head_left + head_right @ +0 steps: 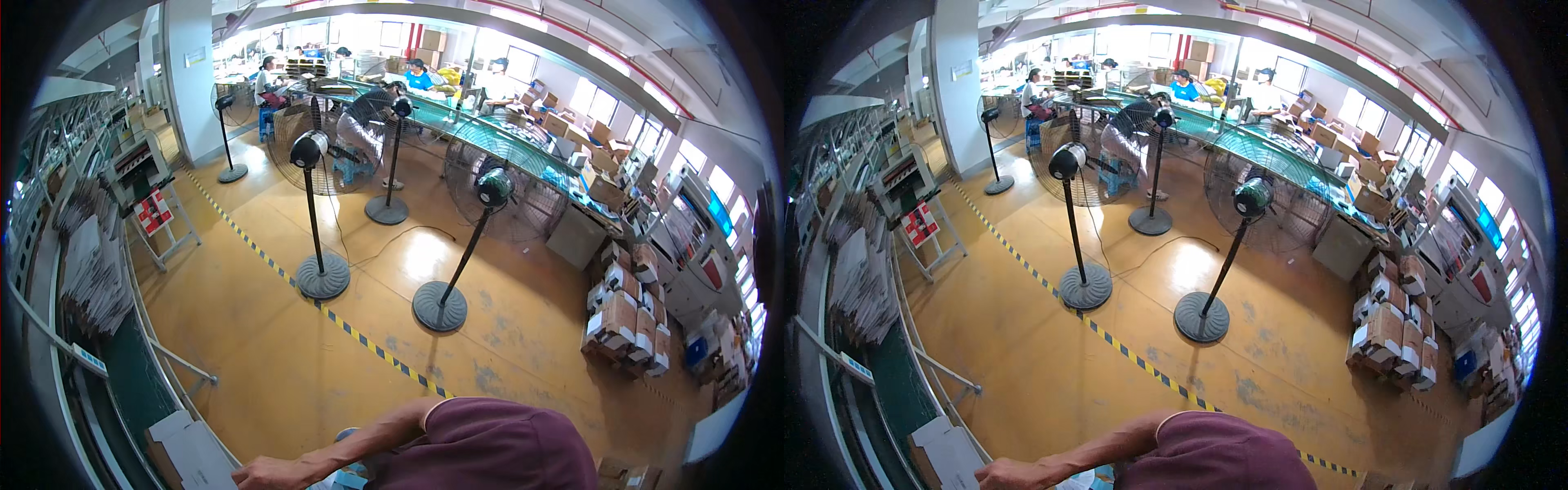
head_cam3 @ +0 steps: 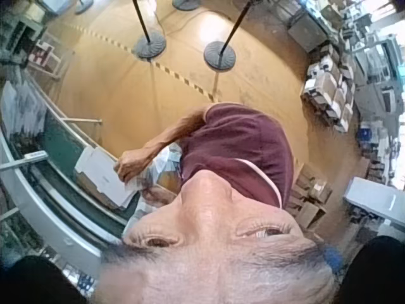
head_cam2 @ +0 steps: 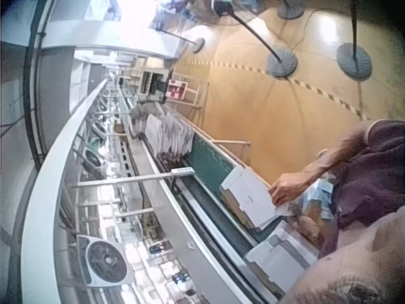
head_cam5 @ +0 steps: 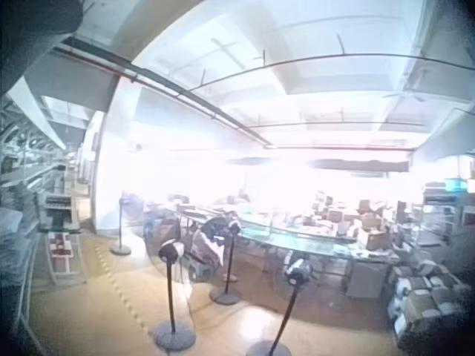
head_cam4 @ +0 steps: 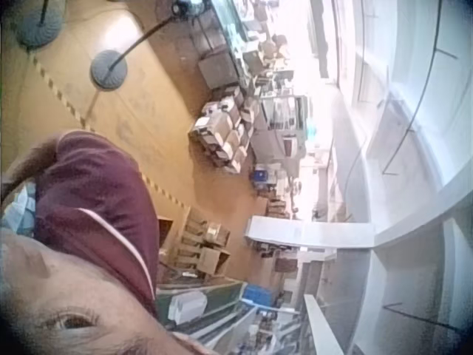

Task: The person peels adhesive labels from a roll and applies them by hand to the center of white cardboard boxes on an assembly workbench.

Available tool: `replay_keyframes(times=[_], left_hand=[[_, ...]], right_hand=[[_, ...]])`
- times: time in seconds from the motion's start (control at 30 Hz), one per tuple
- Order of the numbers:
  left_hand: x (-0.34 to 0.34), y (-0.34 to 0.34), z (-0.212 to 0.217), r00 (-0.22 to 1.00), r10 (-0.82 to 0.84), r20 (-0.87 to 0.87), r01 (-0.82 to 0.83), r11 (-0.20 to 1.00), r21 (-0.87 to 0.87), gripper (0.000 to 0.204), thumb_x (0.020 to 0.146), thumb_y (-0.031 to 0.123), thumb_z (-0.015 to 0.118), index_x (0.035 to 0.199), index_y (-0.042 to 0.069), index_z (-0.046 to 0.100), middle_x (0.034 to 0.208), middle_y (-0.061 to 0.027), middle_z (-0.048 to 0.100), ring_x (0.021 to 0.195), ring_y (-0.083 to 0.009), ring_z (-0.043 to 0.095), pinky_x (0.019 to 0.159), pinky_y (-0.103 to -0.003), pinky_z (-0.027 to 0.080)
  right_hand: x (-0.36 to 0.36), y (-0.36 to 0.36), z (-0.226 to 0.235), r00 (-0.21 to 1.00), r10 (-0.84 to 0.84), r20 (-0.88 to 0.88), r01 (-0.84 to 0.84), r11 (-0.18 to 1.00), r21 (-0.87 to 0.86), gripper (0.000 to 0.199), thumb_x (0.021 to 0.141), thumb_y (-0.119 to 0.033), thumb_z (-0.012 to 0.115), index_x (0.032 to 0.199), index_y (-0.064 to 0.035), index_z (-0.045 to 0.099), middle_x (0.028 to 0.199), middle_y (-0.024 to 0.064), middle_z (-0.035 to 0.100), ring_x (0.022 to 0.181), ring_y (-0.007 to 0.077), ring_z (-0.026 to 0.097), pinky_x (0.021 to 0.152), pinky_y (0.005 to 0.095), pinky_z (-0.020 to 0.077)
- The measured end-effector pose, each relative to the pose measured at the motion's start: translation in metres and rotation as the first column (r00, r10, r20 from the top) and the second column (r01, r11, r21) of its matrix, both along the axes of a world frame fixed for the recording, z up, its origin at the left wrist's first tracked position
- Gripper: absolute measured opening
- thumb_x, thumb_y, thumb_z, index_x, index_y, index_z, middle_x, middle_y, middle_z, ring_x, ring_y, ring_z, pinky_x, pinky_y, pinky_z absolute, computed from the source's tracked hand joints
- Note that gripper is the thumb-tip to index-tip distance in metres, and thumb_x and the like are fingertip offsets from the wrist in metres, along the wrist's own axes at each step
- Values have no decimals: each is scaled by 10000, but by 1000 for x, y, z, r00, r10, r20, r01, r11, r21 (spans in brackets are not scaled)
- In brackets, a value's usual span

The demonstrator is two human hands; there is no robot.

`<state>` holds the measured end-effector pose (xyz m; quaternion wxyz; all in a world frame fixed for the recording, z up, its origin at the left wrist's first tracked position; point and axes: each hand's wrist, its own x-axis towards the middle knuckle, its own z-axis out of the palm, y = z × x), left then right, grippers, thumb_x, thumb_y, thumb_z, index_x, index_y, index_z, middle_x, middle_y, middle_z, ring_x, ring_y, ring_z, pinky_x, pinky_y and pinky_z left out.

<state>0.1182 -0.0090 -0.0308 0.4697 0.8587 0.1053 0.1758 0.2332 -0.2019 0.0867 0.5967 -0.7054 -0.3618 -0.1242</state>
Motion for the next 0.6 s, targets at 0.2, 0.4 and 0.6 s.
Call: replay_keyframes(times=[0.2, 0.4, 0.6], left_hand=[[-19, 6, -1, 995, -98, -16, 95, 989, -111, 354, 1000, 221, 599, 1226, -52, 608, 1154, -222, 639, 991, -293, 624, 853, -422, 530], [-54, 23, 6, 998, -67, -1, 65, 977, -201, 362, 997, 218, 605, 1242, -49, 603, 1166, -231, 633, 999, -303, 625, 857, -425, 533], [-75, 19, -1, 994, -106, -4, 99, 942, -322, 371, 994, 215, 611, 1257, -47, 597, 1178, -241, 627, 1008, -314, 627, 861, -428, 536]], right_hand=[[-15, 6, -2, 1000, 10, 1, -10, 1000, -12, 182, 918, -269, 690, 868, -94, 694, 817, 107, 614, 763, 305, 618, 641, 407, 491], [-30, 9, 13, 999, 25, 29, -25, 1000, 17, 173, 901, -233, 718, 875, -62, 702, 833, 121, 637, 775, 306, 627, 655, 410, 500], [-36, 24, 12, 996, 82, 38, -83, 996, 39, 169, 888, -212, 721, 863, -47, 698, 809, 130, 634, 774, 316, 626, 661, 414, 505]])
